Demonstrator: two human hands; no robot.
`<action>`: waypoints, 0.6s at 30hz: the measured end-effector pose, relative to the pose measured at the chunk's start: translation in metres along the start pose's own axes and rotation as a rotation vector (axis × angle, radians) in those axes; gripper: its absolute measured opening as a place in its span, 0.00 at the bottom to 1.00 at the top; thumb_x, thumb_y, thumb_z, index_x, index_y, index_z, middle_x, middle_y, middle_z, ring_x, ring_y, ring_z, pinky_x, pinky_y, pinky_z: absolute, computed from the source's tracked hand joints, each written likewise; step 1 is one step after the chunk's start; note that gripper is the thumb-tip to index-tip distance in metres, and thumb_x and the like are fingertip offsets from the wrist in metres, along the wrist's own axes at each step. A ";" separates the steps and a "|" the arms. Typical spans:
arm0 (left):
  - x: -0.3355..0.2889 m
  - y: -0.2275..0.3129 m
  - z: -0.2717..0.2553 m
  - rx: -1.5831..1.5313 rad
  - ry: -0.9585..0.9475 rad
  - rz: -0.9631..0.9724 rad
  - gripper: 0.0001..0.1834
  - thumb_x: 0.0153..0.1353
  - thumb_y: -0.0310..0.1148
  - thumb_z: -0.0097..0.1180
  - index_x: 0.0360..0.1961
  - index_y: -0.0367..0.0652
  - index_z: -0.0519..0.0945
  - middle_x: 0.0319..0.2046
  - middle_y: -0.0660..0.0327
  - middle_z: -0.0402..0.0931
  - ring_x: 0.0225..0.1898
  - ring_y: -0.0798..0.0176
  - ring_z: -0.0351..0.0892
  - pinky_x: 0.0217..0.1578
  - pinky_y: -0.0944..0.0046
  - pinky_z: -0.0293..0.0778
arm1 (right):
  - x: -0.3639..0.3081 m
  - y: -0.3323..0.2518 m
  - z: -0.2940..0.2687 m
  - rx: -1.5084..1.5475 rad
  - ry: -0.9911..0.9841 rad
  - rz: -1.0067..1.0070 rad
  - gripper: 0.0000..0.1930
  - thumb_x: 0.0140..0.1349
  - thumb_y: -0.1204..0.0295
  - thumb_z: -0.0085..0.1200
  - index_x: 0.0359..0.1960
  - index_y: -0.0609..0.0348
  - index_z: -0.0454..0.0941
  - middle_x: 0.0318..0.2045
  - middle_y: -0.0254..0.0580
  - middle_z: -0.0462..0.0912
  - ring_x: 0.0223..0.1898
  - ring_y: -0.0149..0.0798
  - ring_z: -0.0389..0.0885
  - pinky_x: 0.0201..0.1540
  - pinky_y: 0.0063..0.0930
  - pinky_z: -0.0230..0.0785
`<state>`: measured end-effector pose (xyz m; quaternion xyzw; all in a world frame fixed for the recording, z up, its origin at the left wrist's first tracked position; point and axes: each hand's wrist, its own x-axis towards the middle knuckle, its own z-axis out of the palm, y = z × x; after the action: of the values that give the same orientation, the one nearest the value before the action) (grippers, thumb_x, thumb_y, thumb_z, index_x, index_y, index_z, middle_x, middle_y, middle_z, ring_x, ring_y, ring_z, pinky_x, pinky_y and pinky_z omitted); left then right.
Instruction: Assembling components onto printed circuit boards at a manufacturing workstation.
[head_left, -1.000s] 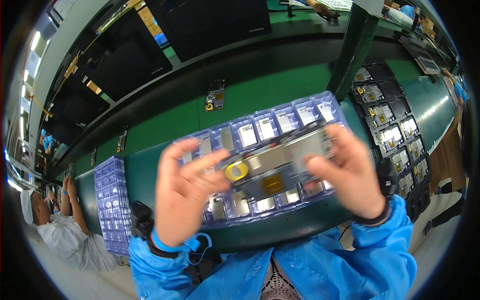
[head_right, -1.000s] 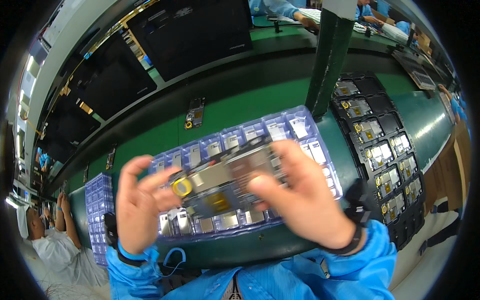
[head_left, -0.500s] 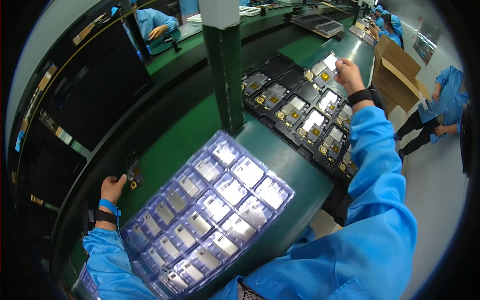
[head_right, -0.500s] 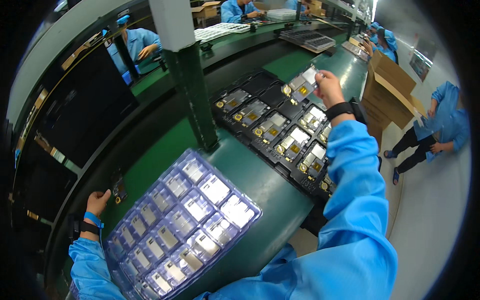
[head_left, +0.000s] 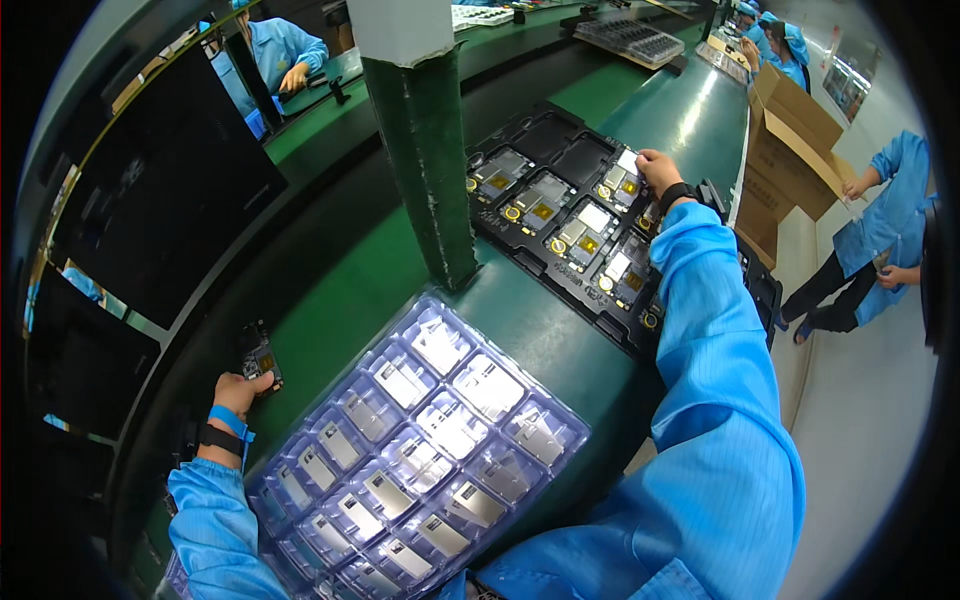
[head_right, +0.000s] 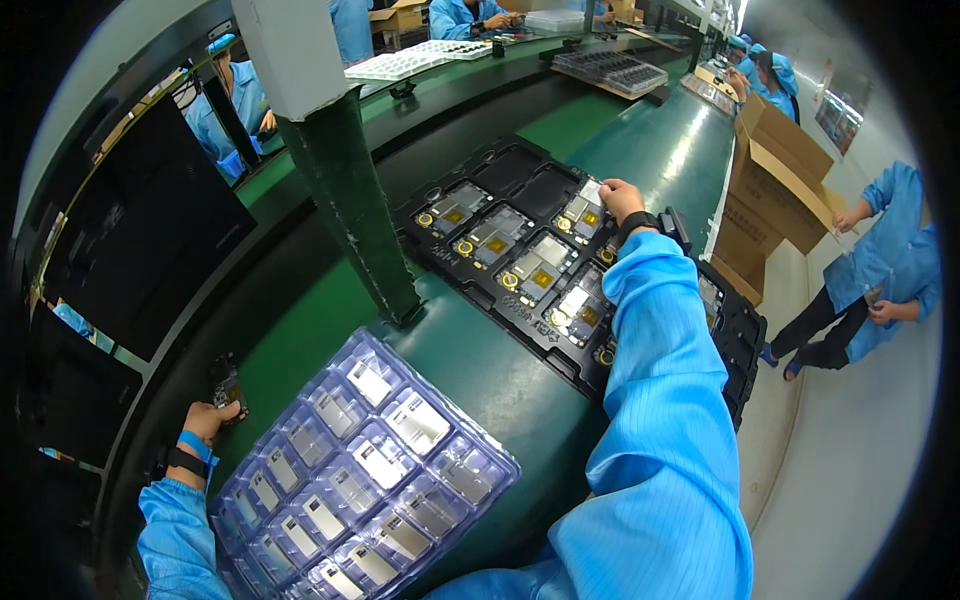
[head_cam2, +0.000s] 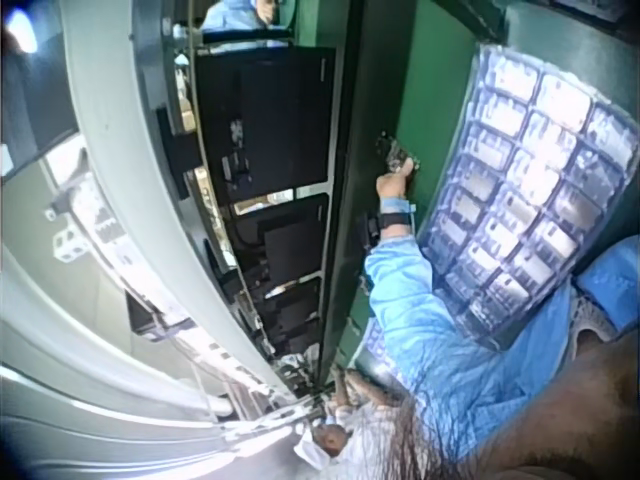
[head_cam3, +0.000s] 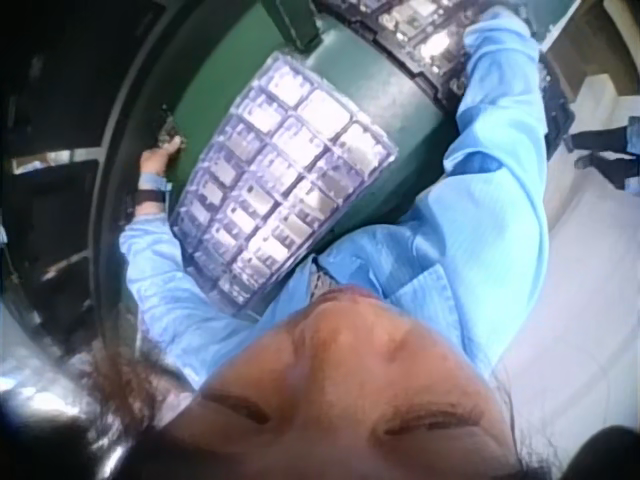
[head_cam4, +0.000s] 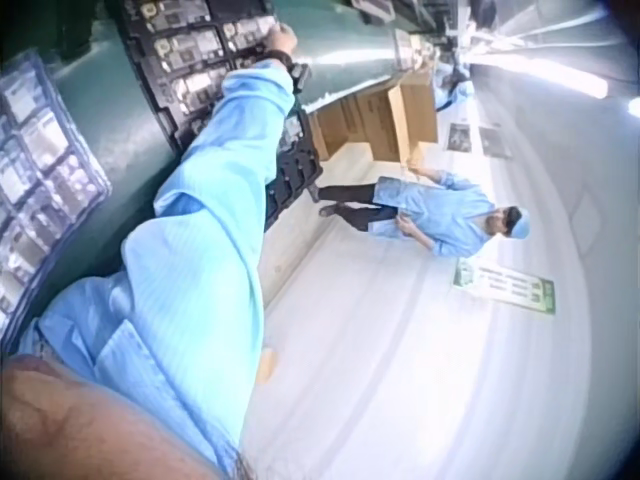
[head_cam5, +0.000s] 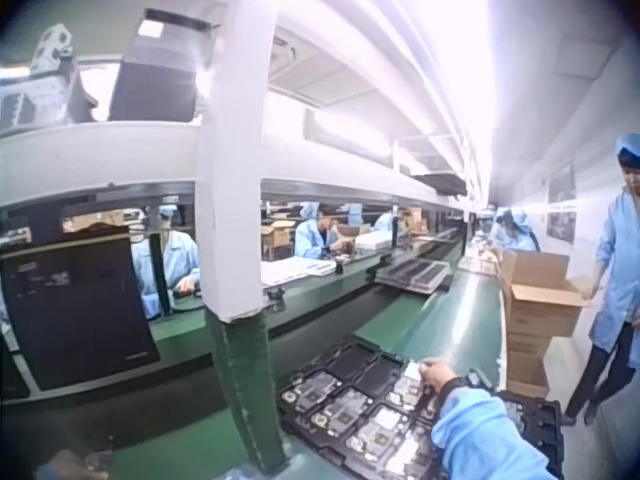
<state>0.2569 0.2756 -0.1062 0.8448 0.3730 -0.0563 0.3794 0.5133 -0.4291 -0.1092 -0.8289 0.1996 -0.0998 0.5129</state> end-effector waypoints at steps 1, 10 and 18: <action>0.006 -0.009 -0.001 -0.045 0.005 0.016 0.28 0.40 0.34 0.69 0.37 0.27 0.70 0.33 0.53 0.74 0.34 0.56 0.76 0.32 0.62 0.73 | -0.008 -0.005 0.004 -0.344 0.124 -0.097 0.13 0.55 0.60 0.53 0.42 0.44 0.78 0.32 0.37 0.80 0.33 0.40 0.74 0.35 0.35 0.66; -0.037 -0.008 -0.057 -0.685 0.064 0.295 0.14 0.53 0.20 0.52 0.43 0.35 0.69 0.32 0.55 0.74 0.30 0.60 0.77 0.27 0.61 0.76 | -0.049 -0.014 0.021 -0.870 0.324 -0.170 0.17 0.50 0.56 0.56 0.44 0.33 0.77 0.52 0.46 0.65 0.46 0.53 0.65 0.50 0.43 0.58; -0.172 -0.012 -0.150 -0.891 0.165 0.392 0.10 0.61 0.29 0.46 0.44 0.40 0.67 0.40 0.61 0.71 0.40 0.67 0.73 0.40 0.62 0.76 | -0.067 -0.012 0.034 -0.902 -0.017 -0.618 0.25 0.57 0.51 0.44 0.54 0.44 0.65 0.52 0.48 0.68 0.54 0.55 0.62 0.57 0.44 0.54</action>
<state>0.0977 0.2817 0.0578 0.6562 0.2239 0.2482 0.6765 0.4680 -0.3673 -0.1114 -0.9875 -0.0341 -0.1437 0.0549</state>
